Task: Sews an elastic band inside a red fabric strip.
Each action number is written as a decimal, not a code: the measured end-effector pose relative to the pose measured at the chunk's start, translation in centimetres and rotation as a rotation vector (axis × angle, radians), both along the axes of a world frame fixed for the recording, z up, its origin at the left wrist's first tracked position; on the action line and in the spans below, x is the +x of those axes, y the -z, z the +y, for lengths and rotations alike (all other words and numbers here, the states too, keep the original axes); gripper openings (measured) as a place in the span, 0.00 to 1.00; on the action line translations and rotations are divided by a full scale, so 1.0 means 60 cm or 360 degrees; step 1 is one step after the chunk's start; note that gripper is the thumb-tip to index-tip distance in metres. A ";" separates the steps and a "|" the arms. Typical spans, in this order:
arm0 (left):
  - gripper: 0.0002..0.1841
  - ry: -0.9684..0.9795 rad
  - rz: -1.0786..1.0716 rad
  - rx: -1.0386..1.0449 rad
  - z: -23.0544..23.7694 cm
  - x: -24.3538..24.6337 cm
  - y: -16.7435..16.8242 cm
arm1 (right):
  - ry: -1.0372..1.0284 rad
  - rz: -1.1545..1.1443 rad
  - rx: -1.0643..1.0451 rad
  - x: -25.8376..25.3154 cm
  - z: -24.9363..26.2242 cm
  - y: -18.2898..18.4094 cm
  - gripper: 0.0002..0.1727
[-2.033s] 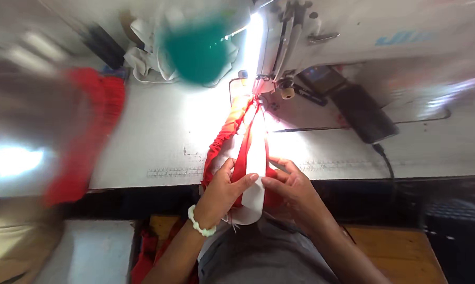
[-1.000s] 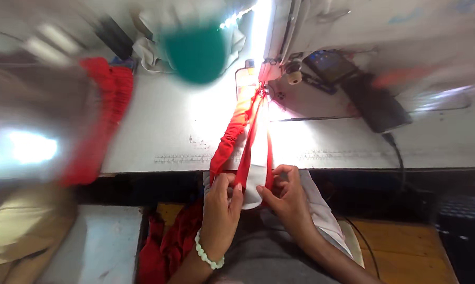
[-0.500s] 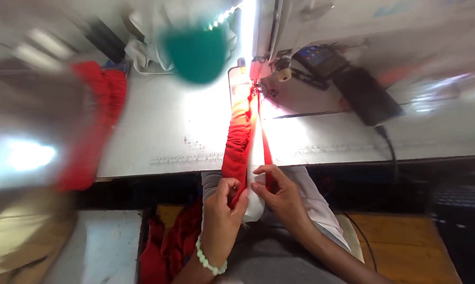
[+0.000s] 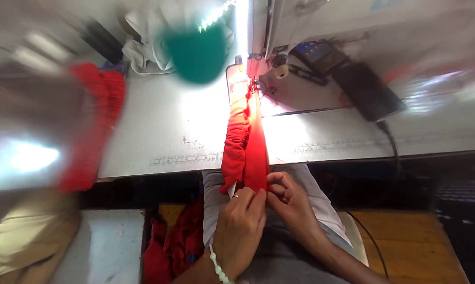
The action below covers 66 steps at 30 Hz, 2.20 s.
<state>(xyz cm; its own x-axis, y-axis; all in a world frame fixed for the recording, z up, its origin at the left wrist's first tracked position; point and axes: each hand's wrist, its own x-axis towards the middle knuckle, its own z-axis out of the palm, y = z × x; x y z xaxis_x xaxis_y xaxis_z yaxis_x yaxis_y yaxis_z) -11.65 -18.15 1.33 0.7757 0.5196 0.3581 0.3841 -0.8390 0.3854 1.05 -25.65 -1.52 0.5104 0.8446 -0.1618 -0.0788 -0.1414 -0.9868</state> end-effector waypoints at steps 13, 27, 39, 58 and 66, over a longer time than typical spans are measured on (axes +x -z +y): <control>0.22 0.0013 0.0048 -0.0308 0.161 0.068 0.014 | 0.0101 0.0478 -0.0108 0.009 0.007 -0.001 0.19; 0.16 -0.0368 0.0459 -0.0920 0.133 0.056 -0.054 | 0.0021 0.0928 0.0012 0.024 0.015 -0.014 0.05; 0.10 -0.0081 -0.0380 -0.2362 0.127 0.048 -0.034 | -0.0042 0.0726 0.0186 0.030 0.007 -0.014 0.07; 0.12 -0.0021 -0.0369 -0.2545 0.138 0.048 -0.034 | -0.0320 -0.1884 0.0986 0.138 0.095 0.018 0.08; 0.10 0.0023 -0.0420 -0.2682 0.133 0.045 -0.048 | -0.0272 -0.1977 0.1016 0.141 0.092 0.021 0.08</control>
<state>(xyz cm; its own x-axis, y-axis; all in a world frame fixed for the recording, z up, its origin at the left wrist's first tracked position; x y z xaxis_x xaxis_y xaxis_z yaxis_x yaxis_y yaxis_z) -8.93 -10.18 4.22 0.7975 0.4234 -0.4299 0.1656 0.5315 0.8307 9.52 -20.14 -2.81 -0.0799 0.6655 0.7421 0.8520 0.4321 -0.2958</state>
